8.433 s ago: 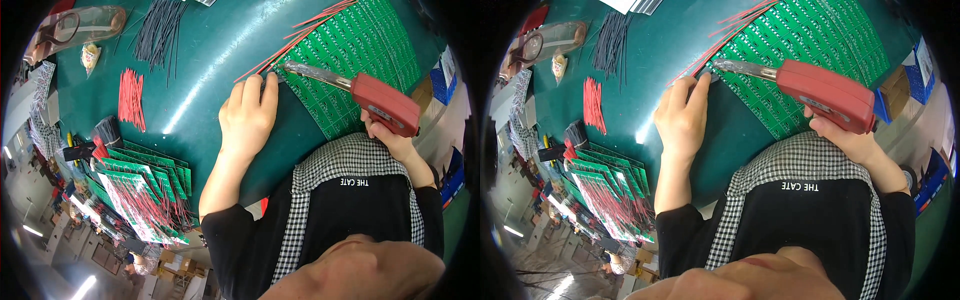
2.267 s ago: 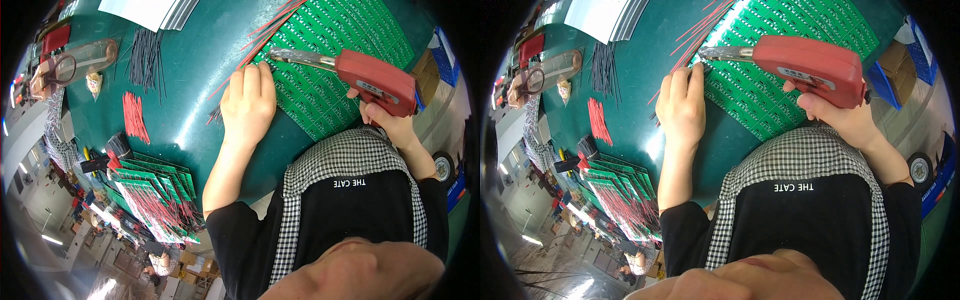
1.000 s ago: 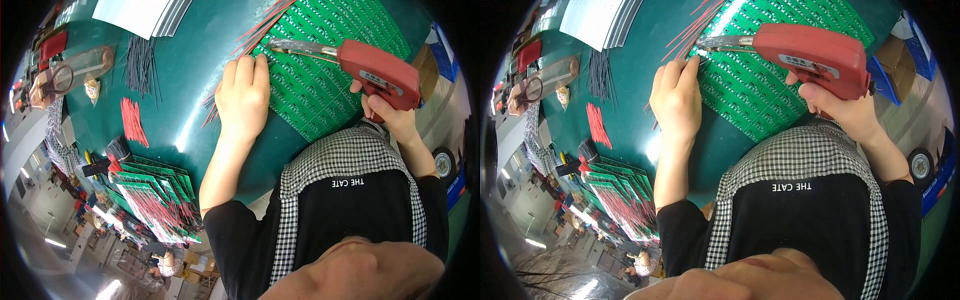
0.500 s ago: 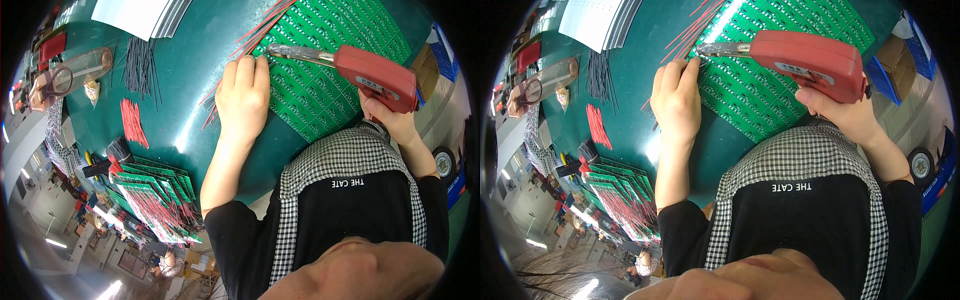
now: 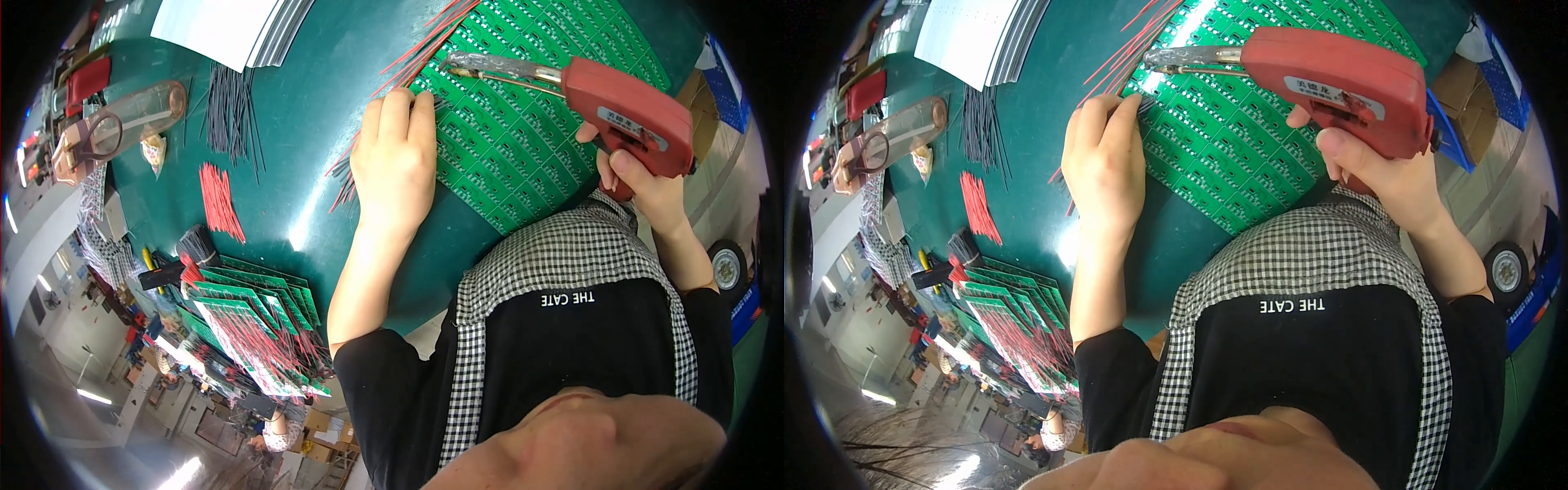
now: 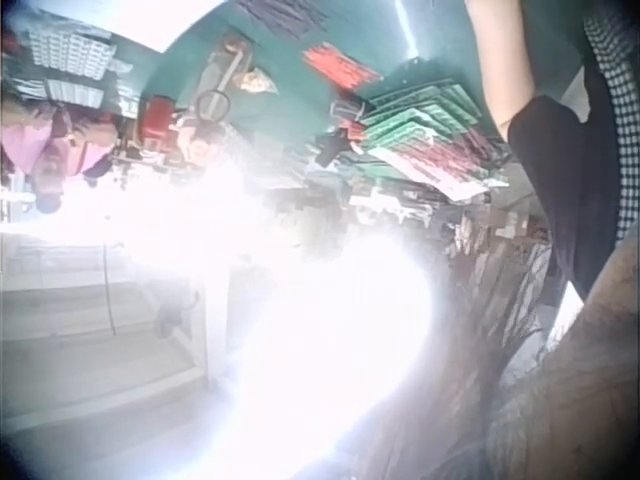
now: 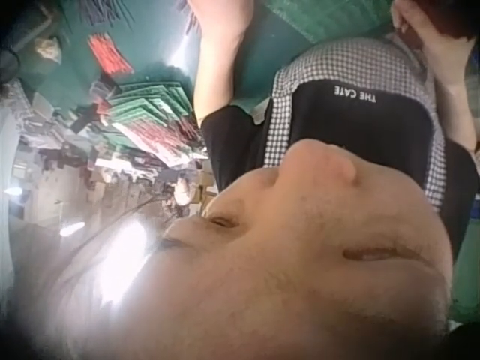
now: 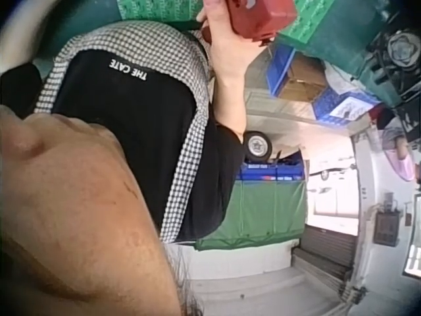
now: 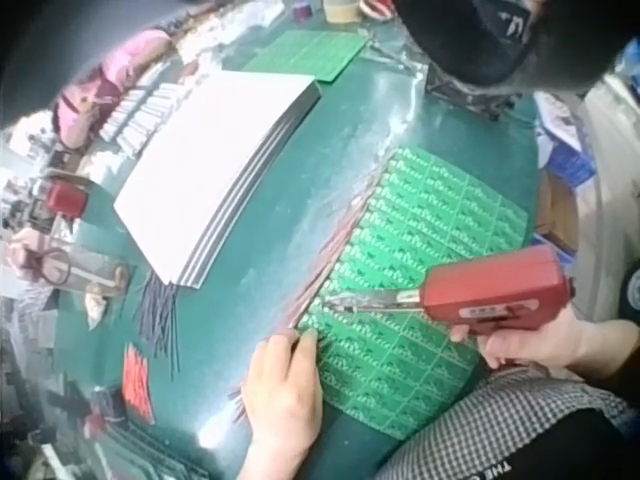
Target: The recorder uses a handheld tool to secure or process wires on an array of green circuit boards on a factory assembly line.
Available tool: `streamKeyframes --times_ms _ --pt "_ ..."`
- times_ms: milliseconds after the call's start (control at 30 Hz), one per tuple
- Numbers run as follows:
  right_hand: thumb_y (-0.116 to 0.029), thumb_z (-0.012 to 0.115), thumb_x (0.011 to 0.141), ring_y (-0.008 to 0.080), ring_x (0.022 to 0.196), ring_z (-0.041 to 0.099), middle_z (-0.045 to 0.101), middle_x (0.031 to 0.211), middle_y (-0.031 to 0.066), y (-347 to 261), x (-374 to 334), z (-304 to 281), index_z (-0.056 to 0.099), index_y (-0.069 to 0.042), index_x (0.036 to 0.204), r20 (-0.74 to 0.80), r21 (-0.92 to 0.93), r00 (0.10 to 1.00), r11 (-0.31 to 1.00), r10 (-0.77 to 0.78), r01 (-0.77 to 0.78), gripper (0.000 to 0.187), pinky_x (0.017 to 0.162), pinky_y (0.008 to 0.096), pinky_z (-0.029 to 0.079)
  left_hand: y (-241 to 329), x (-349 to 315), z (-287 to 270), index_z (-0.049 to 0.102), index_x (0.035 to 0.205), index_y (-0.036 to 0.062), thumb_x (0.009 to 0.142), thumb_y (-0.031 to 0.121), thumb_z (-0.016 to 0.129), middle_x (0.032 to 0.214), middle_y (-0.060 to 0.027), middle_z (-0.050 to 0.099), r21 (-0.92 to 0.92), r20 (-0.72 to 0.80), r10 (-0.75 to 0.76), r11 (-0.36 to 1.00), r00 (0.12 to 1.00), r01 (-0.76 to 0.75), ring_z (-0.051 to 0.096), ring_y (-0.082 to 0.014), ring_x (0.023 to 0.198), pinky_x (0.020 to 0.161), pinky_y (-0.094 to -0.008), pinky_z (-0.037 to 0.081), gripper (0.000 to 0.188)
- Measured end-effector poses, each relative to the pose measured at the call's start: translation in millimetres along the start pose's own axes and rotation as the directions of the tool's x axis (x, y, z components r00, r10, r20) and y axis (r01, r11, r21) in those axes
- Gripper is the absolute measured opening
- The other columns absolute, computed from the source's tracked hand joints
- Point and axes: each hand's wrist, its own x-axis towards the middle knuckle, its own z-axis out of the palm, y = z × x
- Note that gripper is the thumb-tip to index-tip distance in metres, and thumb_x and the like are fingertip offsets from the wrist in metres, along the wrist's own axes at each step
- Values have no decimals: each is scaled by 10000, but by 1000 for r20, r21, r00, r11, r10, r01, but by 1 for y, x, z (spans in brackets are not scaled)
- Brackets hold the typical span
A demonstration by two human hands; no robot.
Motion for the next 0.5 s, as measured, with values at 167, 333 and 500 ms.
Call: streamKeyframes --times_ms 167,333,500 --pt "-138 605 807 67 568 492 607 894 68 1 1 -2 545 -5 1029 -31 -21 999 1000 9 -9 266 491 195 403 5 8 4 600 879 -5 635 42 567 794 -68 515 7 -4 47 999 999 -47 514 -195 724 589 -287 474 251" --pt "-153 622 798 57 563 487 582 804 36 1 2 -2 566 -18 941 -17 -13 999 999 34 -35 205 485 189 387 5 11 5 600 883 -6 635 45 568 792 -70 519 20 1 54 998 999 -54 513 -198 721 592 -289 473 255" --pt "-154 632 792 52 562 483 561 739 16 1 2 -6 572 -25 913 -6 -55 999 998 44 -44 187 483 190 375 4 11 6 597 895 -10 640 48 561 806 -78 523 11 7 61 998 998 -61 515 -207 731 612 -292 474 264"
